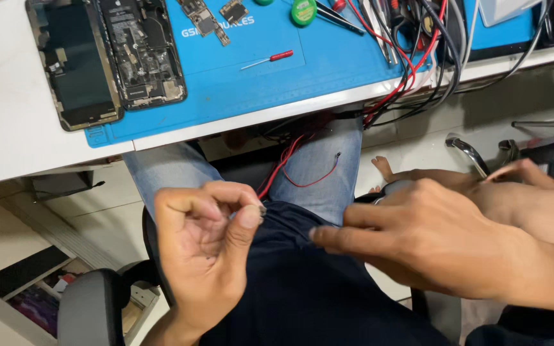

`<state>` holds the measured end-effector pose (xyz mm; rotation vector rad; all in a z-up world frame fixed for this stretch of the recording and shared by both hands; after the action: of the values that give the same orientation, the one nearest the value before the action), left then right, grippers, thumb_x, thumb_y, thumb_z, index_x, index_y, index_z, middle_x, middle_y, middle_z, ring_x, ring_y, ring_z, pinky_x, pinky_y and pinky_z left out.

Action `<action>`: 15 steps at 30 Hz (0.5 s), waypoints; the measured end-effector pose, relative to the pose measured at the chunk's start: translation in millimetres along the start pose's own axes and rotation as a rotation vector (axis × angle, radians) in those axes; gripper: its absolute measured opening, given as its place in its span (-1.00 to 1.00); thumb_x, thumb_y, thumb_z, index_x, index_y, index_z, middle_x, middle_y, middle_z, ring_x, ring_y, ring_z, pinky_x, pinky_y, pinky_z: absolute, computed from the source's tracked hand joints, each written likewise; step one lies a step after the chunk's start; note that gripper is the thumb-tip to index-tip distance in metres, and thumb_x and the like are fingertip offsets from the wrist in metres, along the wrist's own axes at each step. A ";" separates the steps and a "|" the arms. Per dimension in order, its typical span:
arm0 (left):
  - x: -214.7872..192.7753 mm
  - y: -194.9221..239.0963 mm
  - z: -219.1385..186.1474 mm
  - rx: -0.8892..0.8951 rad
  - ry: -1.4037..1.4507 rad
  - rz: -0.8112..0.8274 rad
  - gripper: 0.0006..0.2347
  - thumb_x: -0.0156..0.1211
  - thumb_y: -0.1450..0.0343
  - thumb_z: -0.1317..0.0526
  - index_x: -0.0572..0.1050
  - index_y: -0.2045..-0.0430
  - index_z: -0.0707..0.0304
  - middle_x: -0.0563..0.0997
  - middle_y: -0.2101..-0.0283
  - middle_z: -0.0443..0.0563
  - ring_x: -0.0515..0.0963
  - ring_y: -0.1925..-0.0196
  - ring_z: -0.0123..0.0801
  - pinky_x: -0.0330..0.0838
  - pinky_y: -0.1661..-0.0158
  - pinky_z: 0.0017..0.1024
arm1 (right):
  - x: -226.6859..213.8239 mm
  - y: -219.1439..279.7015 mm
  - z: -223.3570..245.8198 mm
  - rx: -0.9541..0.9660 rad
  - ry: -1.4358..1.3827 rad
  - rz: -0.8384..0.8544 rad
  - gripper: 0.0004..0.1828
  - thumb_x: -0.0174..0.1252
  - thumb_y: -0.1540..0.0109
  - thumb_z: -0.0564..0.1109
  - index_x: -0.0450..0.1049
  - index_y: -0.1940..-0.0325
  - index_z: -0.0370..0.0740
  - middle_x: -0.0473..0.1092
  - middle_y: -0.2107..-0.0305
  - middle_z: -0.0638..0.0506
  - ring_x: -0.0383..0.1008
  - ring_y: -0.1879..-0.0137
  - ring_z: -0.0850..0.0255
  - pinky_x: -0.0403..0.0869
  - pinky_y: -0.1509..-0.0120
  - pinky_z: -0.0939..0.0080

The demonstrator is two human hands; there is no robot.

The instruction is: The person is repairing a small electronic component, likely a charging port, by soldering wires to it. They use a soldering iron and a multimeter to test the connections. The workspace is cluttered with tools and disassembled phone parts.

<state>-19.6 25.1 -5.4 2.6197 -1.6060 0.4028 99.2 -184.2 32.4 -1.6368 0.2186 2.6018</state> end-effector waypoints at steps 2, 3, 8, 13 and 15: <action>3.4 0.6 5.5 -0.021 0.047 0.000 -0.75 0.15 -0.55 0.44 0.15 0.17 0.19 0.57 0.29 0.35 0.56 0.30 -0.20 0.49 0.24 -0.43 | -5.3 -6.2 3.5 -0.003 0.004 -0.161 -0.59 0.19 -0.39 -0.17 0.52 -0.34 0.02 0.35 0.43 0.17 0.21 0.68 0.05 0.24 0.66 0.01; 5.2 0.7 9.6 -0.052 0.097 0.004 -0.74 0.18 -0.55 0.44 0.17 0.15 0.20 0.59 0.29 0.34 0.55 0.35 -0.25 0.47 0.34 -0.48 | -9.5 -8.2 4.6 0.002 0.001 -0.320 -0.66 0.29 -0.43 -0.13 0.55 -0.31 -0.08 0.33 0.45 0.16 0.15 0.60 0.14 0.23 0.58 0.15; 5.0 3.2 9.9 -0.076 0.126 -0.023 -0.70 0.23 -0.52 0.47 0.16 0.15 0.18 0.62 0.31 0.35 0.60 0.39 -0.21 0.53 0.32 -0.44 | 2.7 -13.4 4.6 0.013 0.034 -0.442 -0.72 0.27 -0.45 -0.17 0.57 -0.27 -0.13 0.36 0.42 0.12 0.13 0.57 0.18 0.15 0.53 0.15; 6.1 4.2 10.8 -0.074 0.141 -0.035 -0.69 0.23 -0.51 0.49 0.17 0.14 0.19 0.63 0.31 0.35 0.64 0.37 -0.18 0.59 0.28 -0.43 | 1.4 -19.2 5.7 -0.004 0.041 -0.451 -0.69 0.26 -0.47 -0.19 0.53 -0.32 -0.15 0.41 0.39 0.09 0.13 0.57 0.16 0.18 0.51 0.13; 6.2 4.8 10.9 -0.071 0.139 -0.043 -0.69 0.24 -0.51 0.49 0.17 0.14 0.19 0.62 0.31 0.35 0.64 0.39 -0.20 0.56 0.30 -0.45 | 0.5 -21.5 6.5 -0.001 0.048 -0.464 -0.72 0.29 -0.46 -0.18 0.56 -0.27 -0.15 0.40 0.41 0.12 0.15 0.57 0.19 0.19 0.51 0.15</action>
<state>-19.0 15.6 -14.9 2.5089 -1.4904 0.5043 95.9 -162.0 32.9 -1.5283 -0.1459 2.2151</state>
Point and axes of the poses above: each hand's wrist, its own y-axis away from the middle knuckle, its own x-axis out of the palm, z = x × y, the point moved 3 cm from there along -y, towards the middle knuckle
